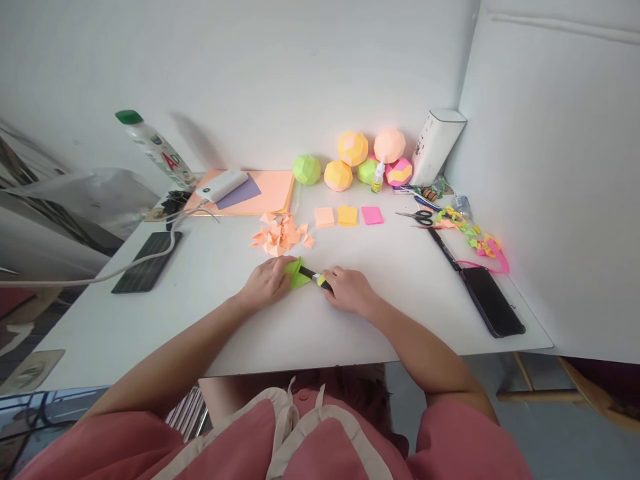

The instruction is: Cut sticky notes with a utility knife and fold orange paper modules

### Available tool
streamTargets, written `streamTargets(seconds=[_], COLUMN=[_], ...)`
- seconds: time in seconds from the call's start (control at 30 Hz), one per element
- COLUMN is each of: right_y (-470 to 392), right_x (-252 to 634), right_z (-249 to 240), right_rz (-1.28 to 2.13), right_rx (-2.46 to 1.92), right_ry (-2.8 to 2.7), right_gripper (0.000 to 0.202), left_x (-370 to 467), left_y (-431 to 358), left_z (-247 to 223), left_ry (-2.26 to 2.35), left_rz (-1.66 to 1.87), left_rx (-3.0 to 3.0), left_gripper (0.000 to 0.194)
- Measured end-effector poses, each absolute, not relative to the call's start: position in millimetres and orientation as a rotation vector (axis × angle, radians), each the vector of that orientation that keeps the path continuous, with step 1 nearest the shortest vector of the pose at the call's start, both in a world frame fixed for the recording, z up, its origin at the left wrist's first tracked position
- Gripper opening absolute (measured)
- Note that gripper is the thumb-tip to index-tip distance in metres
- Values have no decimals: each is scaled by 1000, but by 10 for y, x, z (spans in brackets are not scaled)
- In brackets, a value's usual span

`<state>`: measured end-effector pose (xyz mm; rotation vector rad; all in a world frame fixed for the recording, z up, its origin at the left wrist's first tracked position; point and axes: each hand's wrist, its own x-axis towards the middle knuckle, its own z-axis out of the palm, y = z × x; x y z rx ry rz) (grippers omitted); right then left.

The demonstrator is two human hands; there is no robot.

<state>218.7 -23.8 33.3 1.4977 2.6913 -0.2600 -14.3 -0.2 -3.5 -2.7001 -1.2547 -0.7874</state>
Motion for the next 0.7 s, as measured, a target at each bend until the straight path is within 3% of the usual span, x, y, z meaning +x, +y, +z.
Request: streamTargets(seconds=[0.37,0.5,0.7], right_y=[-238,-242,-244], right_x=[2212,2216,2216], right_z=[311,318,323], right_rz=[-262,-266,-279], right_rx=[1501,1488,1488], right_ry=[2703,2725,2722], right_gripper=[49,49,48], left_x=[-182,-198,-210], left_y=[-3,12,14], left_z=[-6,-27,-43], left_ry=[-1308,-1263,-1330], left_rz=[-763,-783,-802], left_rx=[-2806,-2804,-2801], left_gripper=[19,28,21])
